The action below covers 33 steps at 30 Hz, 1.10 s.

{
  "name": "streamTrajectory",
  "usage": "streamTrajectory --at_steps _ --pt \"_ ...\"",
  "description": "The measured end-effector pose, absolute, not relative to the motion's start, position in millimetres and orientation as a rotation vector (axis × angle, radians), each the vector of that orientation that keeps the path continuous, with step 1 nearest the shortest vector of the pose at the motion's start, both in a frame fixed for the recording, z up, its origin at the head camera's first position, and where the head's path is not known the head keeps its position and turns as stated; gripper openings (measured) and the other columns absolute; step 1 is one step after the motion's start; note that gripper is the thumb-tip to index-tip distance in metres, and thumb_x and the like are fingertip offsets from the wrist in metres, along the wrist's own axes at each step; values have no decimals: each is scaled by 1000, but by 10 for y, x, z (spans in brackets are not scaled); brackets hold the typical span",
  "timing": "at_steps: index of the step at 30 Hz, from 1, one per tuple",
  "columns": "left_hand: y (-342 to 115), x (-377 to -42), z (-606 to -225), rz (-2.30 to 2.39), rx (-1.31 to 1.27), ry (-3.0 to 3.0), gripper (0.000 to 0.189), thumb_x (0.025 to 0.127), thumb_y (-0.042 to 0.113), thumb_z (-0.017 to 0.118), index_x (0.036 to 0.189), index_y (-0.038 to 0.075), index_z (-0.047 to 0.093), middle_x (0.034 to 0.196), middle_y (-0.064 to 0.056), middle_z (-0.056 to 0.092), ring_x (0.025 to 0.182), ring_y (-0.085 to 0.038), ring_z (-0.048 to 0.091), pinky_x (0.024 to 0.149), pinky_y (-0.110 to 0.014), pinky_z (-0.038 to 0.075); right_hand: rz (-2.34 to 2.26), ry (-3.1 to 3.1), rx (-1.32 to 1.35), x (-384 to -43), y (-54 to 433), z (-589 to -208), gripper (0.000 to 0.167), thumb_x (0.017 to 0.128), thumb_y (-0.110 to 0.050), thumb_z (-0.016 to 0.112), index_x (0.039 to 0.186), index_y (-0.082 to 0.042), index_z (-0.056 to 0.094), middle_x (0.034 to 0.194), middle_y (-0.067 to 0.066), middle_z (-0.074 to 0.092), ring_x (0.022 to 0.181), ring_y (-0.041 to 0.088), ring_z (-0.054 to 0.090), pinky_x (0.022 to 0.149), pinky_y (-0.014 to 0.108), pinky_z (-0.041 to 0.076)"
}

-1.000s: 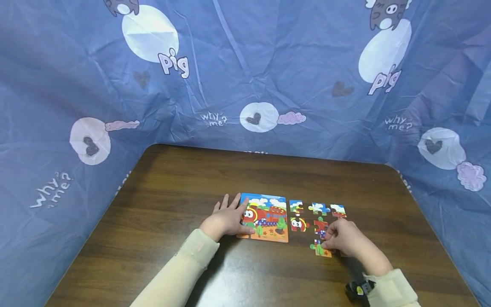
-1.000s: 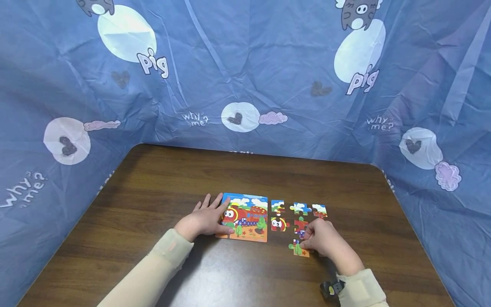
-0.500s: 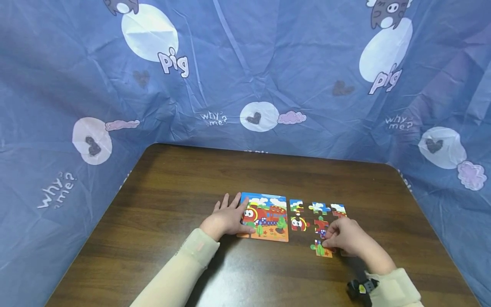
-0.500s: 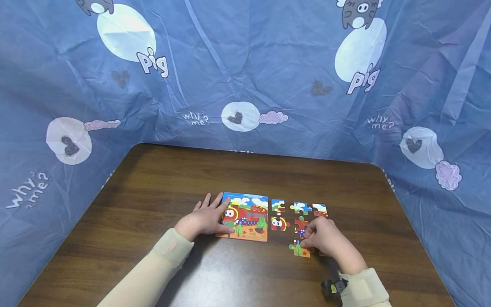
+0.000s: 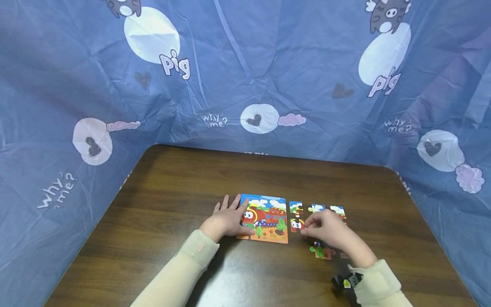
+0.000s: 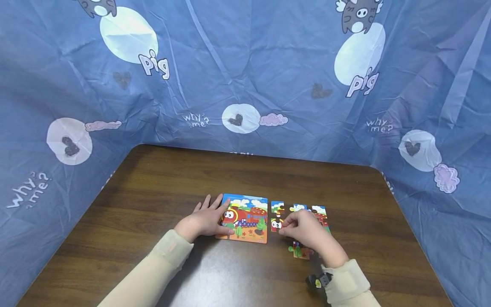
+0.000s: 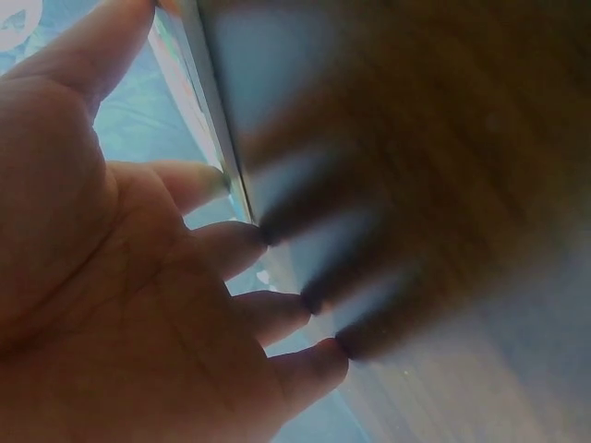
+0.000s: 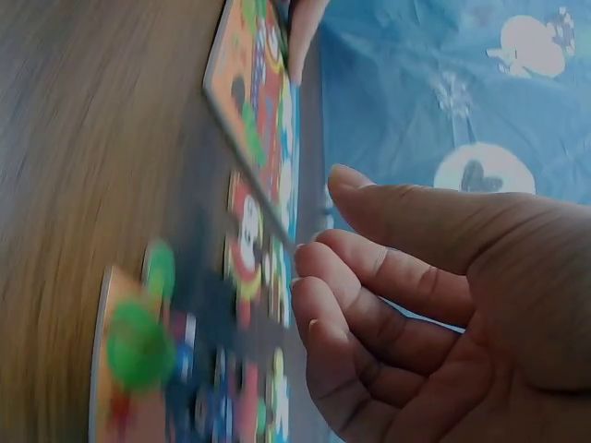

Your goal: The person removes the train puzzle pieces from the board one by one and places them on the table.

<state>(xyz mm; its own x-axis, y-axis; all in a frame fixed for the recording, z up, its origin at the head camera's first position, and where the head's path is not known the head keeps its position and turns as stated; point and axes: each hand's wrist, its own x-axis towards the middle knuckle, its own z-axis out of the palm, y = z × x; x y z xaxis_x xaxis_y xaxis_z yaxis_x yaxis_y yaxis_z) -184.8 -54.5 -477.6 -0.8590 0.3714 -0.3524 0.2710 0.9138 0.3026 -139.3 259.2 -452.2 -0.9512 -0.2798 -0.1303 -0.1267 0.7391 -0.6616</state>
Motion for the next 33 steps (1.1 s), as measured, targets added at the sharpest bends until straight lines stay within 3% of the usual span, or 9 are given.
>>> streamTrajectory --at_steps 13,18,25,29,33 --pt "-589 -1839 -4770 371 510 2670 102 87 66 68 165 19 21 169 -12 10 151 -45 4 117 -60 12 -1030 2660 -347 -1606 1930 -4646 9 87 -12 82 85 -10 73 74 -4 64 66 14 58 58 33 49" --pt "-662 -1854 -4757 427 549 2666 105 85 64 72 164 16 22 168 -16 11 150 -46 6 117 -60 14 -1054 2638 -399 -1668 1777 -4738 9 86 -9 82 86 -7 73 75 -3 64 68 13 59 62 33 50" --pt "-780 -1872 -4767 437 534 2665 120 74 64 83 164 15 21 168 -18 10 151 -45 4 117 -60 12 -989 2678 -460 -1725 1551 -4789 16 84 -11 85 95 -5 75 81 -4 65 75 11 60 71 33 53" --pt "-798 -1872 -4766 442 538 2660 119 74 62 84 164 16 22 167 -19 11 151 -46 4 117 -61 12 -925 2714 -524 -1756 1423 -4799 26 83 -16 86 103 -2 76 89 0 69 81 14 62 77 38 54" --pt "-802 -1859 -4759 432 527 2658 116 74 62 84 164 19 24 167 -19 11 151 -46 4 117 -61 12 -865 2743 -576 -1766 1314 -4833 27 82 -16 87 102 -1 76 89 1 70 82 14 62 79 38 53"
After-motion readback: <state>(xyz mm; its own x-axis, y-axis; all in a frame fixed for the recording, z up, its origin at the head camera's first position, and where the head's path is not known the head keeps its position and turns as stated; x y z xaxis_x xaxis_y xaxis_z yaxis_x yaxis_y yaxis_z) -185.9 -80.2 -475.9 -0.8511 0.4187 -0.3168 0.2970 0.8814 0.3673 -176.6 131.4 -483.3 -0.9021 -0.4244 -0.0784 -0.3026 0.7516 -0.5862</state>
